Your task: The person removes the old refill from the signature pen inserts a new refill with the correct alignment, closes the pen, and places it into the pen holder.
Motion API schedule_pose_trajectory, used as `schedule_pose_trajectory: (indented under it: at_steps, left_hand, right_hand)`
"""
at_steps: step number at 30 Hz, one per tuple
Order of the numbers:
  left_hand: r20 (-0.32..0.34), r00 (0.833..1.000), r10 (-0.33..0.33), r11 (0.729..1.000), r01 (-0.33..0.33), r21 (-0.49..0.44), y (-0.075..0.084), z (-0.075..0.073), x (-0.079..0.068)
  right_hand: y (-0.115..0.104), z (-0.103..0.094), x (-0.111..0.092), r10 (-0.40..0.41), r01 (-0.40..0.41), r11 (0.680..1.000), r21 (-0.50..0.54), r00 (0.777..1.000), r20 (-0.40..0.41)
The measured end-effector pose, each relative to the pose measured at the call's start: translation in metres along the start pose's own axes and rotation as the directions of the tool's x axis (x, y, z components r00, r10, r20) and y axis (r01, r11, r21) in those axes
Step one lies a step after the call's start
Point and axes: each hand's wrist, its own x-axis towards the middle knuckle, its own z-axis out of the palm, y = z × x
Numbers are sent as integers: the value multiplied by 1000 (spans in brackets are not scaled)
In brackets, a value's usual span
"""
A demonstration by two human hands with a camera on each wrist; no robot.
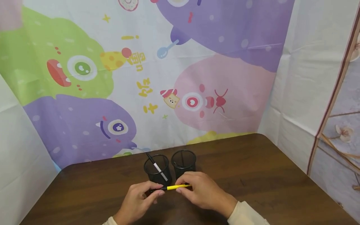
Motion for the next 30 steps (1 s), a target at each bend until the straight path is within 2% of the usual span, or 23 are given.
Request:
schedule_pose_trajectory:
  at_steps: [12,20,26,30]
  left_hand:
    - [17,1000,11,1000,-10,-26,-1,0,-3]
    - [17,1000,4,1000,-3,-7,0,0,-1]
    - [30,999,36,999,-37,39,-2,-2,1]
    - [1,999,53,995,-53,83,-4,-5,2]
  right_hand:
    - [-2,2,-1,-34,28,988,-153,999,-32]
    - [-2,1,0,-34,26,988,-150,998,-47]
    - [-2,1,-1,-36,27,988,-149,998,-54]
    - [-3,1,-2,-22,12,989,-148,998,-63]
